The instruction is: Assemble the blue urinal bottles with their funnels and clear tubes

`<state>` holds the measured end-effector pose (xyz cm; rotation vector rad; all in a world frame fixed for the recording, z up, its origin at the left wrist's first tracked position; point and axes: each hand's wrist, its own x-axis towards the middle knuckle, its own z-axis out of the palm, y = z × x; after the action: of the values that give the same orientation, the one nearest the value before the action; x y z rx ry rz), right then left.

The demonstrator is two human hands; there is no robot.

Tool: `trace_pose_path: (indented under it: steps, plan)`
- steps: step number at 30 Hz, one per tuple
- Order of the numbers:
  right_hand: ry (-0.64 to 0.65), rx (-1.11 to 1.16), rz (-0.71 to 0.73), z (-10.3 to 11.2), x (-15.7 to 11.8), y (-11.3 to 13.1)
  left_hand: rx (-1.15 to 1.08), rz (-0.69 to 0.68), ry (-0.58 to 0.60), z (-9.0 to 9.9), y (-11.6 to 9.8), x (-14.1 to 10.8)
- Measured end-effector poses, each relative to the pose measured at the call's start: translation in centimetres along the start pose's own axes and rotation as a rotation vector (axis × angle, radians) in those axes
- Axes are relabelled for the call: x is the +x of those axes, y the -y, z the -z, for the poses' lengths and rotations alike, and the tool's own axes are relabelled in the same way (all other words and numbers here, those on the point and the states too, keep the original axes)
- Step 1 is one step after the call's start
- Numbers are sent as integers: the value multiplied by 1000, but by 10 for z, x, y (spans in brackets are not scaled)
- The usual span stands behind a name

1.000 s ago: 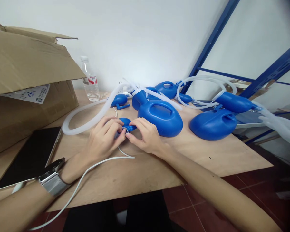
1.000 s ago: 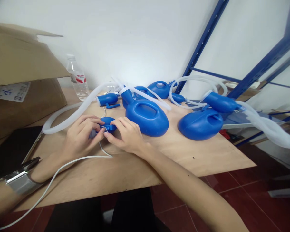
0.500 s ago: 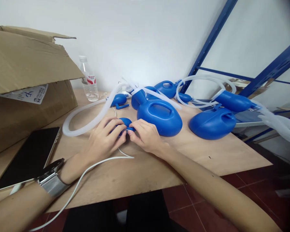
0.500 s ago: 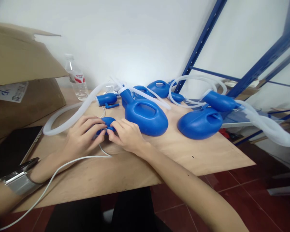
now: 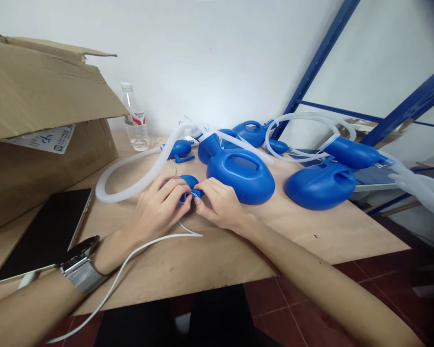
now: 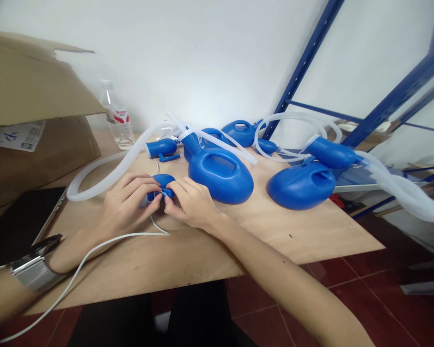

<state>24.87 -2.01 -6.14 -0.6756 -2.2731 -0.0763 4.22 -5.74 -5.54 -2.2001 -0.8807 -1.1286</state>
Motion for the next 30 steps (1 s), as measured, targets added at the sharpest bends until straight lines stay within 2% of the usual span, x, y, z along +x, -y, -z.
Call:
trace_pose_path:
  steps: [13,20,30]
  plan:
    - [6,-58,73,-3,0,0,80,24,-37,-5,-3,-3]
    - [26,-29,53,-4,1,1,78,33,-42,-6,-2,-3]
    - [86,6,-29,1,1,5,51,94,11,-5,-4,-5]
